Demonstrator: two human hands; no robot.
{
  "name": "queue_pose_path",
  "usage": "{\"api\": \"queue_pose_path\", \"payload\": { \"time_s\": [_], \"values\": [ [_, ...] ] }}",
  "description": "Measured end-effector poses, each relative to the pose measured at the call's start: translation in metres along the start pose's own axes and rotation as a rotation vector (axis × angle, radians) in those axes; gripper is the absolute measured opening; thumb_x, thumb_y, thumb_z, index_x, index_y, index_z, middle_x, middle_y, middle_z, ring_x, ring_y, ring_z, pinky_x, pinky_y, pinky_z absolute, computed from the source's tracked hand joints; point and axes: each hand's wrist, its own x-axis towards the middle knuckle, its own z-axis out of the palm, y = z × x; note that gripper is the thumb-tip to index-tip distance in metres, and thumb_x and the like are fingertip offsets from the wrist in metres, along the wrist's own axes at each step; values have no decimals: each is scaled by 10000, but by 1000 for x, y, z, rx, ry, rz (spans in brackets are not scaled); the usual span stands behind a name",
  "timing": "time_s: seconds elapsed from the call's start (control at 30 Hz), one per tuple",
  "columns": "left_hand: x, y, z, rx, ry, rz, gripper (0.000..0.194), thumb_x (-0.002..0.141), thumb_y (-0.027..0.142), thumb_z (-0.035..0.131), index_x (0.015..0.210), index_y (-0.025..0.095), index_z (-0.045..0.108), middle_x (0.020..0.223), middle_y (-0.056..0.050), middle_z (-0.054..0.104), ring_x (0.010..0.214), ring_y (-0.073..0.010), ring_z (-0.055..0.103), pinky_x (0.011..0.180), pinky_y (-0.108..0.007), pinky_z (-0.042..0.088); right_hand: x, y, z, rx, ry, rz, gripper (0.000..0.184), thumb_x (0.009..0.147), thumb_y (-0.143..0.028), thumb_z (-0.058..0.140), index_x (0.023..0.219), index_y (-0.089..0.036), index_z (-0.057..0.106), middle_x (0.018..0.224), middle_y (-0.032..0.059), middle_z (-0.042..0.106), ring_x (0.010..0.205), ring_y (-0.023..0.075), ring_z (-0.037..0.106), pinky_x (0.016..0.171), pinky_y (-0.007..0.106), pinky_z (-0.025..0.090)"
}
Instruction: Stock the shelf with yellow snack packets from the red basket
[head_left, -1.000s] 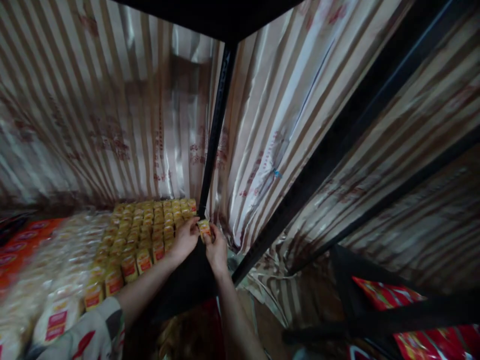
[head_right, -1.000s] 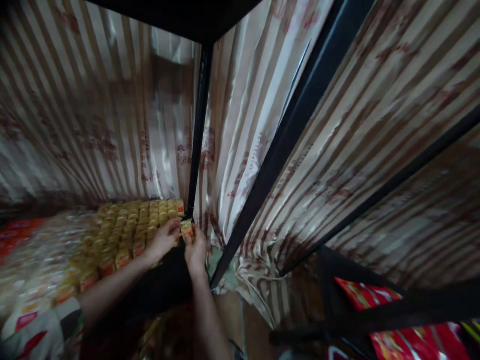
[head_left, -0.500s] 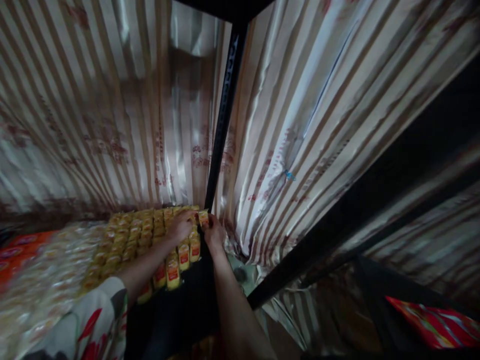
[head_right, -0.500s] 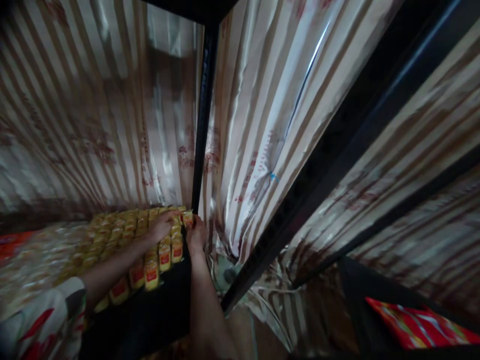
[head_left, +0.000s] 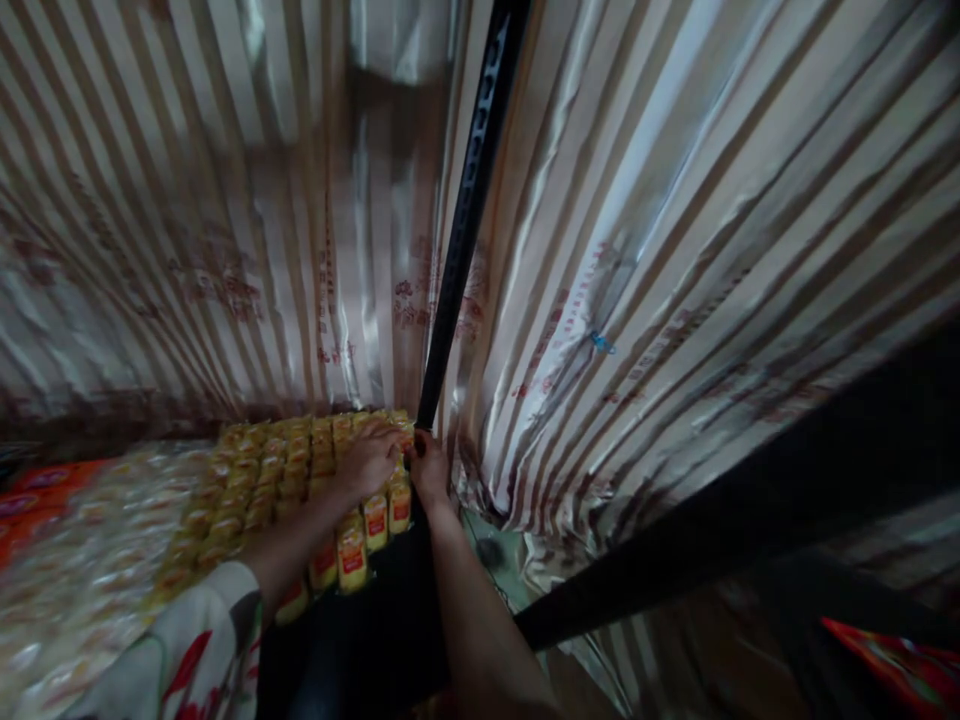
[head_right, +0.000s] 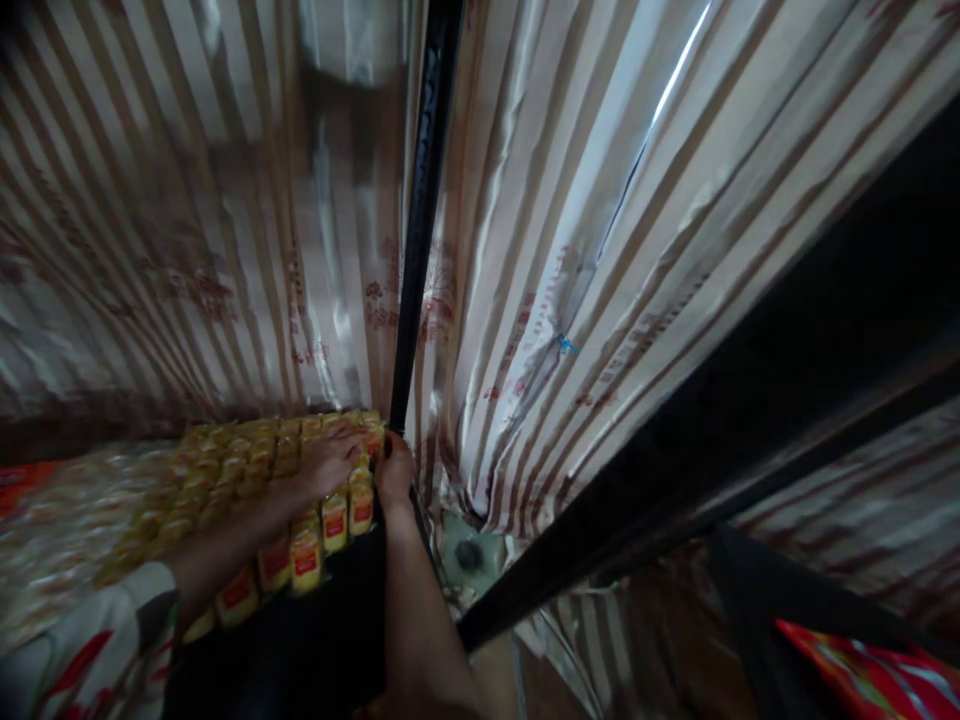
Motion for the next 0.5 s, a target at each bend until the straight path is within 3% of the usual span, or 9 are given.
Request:
{"api": "queue_pose_path", "payload": {
  "time_s": [0.2, 0.5],
  "values": [
    [0, 2, 0, 37, 15, 78, 313, 836, 117, 403, 1004, 191, 656, 1125, -43, 663, 1103, -166, 547, 1094, -396, 289, 2, 9, 6, -124, 17, -11, 374, 780, -156, 529, 1144, -170, 615, 1029, 95, 657, 918, 191, 611, 854, 299, 459],
    [2, -3, 7, 47, 20, 33, 322, 831, 132, 408, 1046, 194, 639, 1162, -58, 643, 1143, -171, 516, 1083, -411, 308, 11, 13, 7, -168, -50, 26, 351, 777, -191, 568, 1121, -210, 635, 988, 55, 688, 864, 157, 637, 782, 233, 474]
  ]
}}
